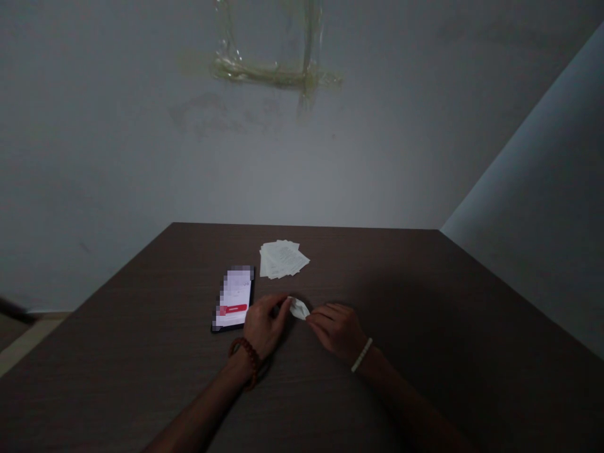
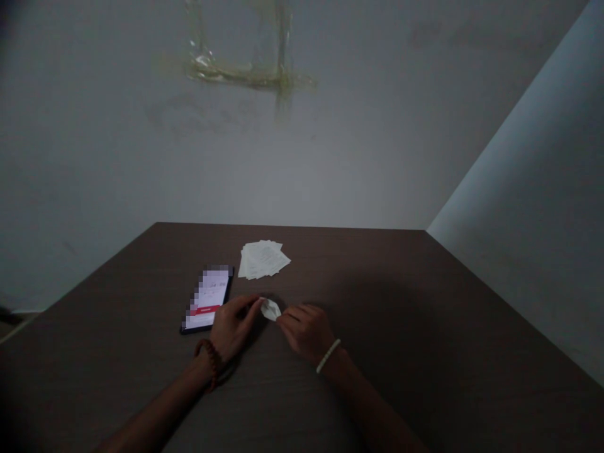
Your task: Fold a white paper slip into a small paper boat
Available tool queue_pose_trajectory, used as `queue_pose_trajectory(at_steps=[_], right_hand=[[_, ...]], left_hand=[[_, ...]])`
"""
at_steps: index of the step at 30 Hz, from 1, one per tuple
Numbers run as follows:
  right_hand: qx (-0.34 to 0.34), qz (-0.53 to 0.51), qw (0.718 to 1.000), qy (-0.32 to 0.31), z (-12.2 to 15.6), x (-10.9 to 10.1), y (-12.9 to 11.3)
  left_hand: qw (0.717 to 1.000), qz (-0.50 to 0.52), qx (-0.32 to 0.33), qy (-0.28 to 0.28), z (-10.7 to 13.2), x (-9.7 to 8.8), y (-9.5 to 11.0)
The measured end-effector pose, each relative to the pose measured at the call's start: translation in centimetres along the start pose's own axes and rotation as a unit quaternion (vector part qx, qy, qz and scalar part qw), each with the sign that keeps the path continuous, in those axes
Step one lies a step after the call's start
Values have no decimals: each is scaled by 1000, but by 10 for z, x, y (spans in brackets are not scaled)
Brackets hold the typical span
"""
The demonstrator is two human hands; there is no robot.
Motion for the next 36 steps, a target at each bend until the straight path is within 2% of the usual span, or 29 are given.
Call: queue_pose_trajectory(at_steps=[3,8,12,17,20,24,31,36], right_hand=[[43,-19,999,16,0,-1,11],[114,-14,991,61,-1,-10,35],[168,16,982,80,1,-17,56],[206,84,974,42,-1,-23,86],[224,146,964,-1,-10,-27,104],[241,170,955,-23,-23,-28,123],[263,194,943,-66,-37,-24,144],[270,201,938,-87,-43,-28,149]], left_hand=[[1000,-6,11,-26,0,0,2],[991,-55,85,-87,2,5,3],[982,-89,125,-111,4,8,2],[973,-117,146,-137,4,9,2],[972,-120,147,-140,4,8,3],[971,-123,148,-138,5,7,3],[972,-129,148,-132,7,10,2],[972,-126,151,-133,7,10,2]])
Point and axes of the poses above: each hand's wrist, its own z-axis away from the middle knuckle, its own x-axis out of the palm, y = z × x, the point moved 1 cm from there along -z, towards the middle knuckle, and after that the axes turned 3 degrees about x, right-handed, at the moved point
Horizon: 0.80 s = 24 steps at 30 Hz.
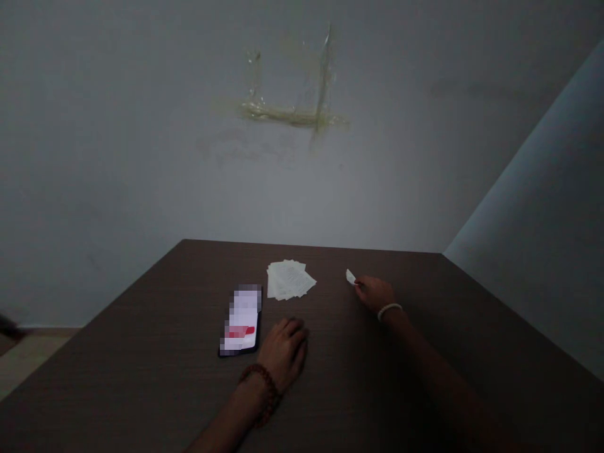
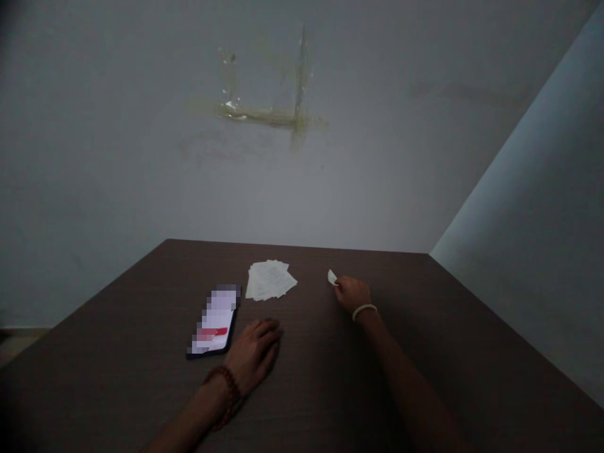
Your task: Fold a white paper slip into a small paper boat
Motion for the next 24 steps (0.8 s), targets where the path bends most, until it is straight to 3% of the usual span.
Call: queue_pose_trajectory(at_steps=[10,16,24], right_hand=[[16,-5,1000,23,0,-8,-10],[56,-29,998,30,1,4,0],[35,-66,997,26,2,22,-4]], left_hand=[[1000,2,0,-11,-1,-2,2],[1000,-4,0,-12,0,-1,2],[1000,-5,2,-3,1,0,0]])
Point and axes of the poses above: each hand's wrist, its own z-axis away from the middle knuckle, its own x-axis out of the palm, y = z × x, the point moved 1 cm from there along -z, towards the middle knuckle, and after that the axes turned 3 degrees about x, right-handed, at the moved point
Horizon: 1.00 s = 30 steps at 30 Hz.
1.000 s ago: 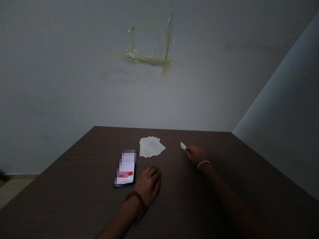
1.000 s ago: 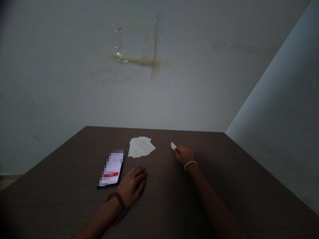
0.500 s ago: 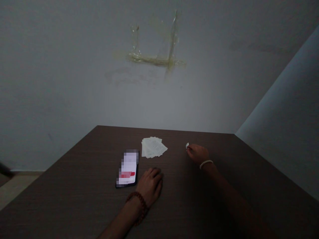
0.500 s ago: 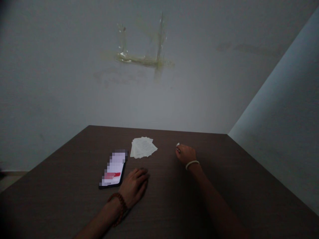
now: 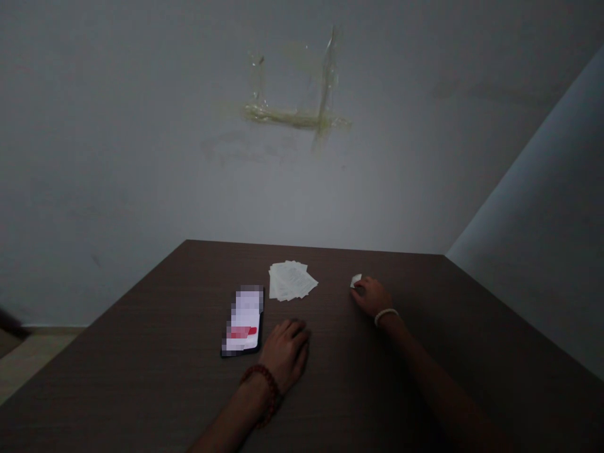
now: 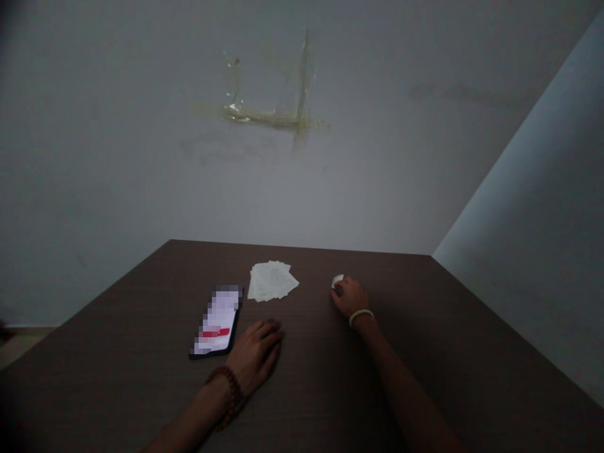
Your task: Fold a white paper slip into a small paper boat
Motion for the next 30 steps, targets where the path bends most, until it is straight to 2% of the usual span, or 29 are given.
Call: queue_pose_trajectory(at_steps=[7,22,30], right_hand=[[-30,-18,999,18,-1,0,-4],[-74,-28,997,9,-5,4,-5],[-48,-65,995,64,8,1,-9]], left_hand=[[1000,-3,5,-1,0,1,0],[1000,-6,12,-2,1,1,-1],[1000,-3,9,-2,1,1,-1]])
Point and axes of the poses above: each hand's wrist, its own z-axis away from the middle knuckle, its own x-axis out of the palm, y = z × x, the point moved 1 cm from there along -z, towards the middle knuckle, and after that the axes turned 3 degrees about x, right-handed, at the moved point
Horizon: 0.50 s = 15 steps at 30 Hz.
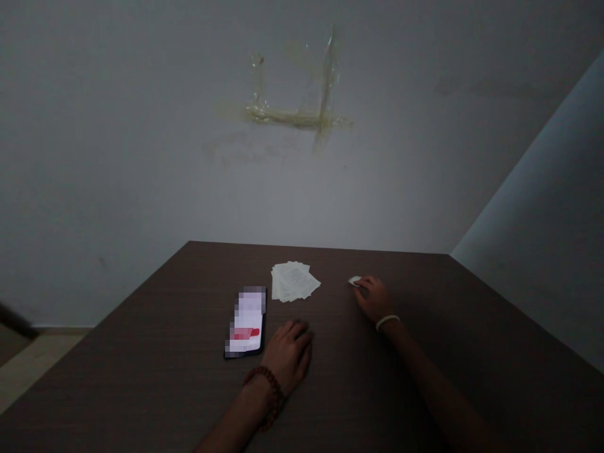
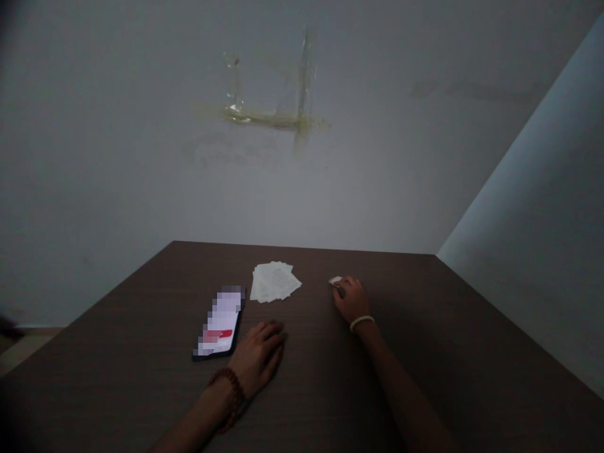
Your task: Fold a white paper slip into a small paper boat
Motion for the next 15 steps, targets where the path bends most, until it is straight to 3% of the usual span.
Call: queue_pose_trajectory(at_steps=[8,11,15], right_hand=[[-115,-66,990,-48,32,3,-39],[-74,-45,996,-14,20,5,-25],[1,-26,1000,15,-6,3,16]], left_hand=[[1000,-7,-1,-11,-1,-4,1],[1000,-14,4,-9,0,-2,-1],[1000,-12,8,-8,-1,-3,0]])
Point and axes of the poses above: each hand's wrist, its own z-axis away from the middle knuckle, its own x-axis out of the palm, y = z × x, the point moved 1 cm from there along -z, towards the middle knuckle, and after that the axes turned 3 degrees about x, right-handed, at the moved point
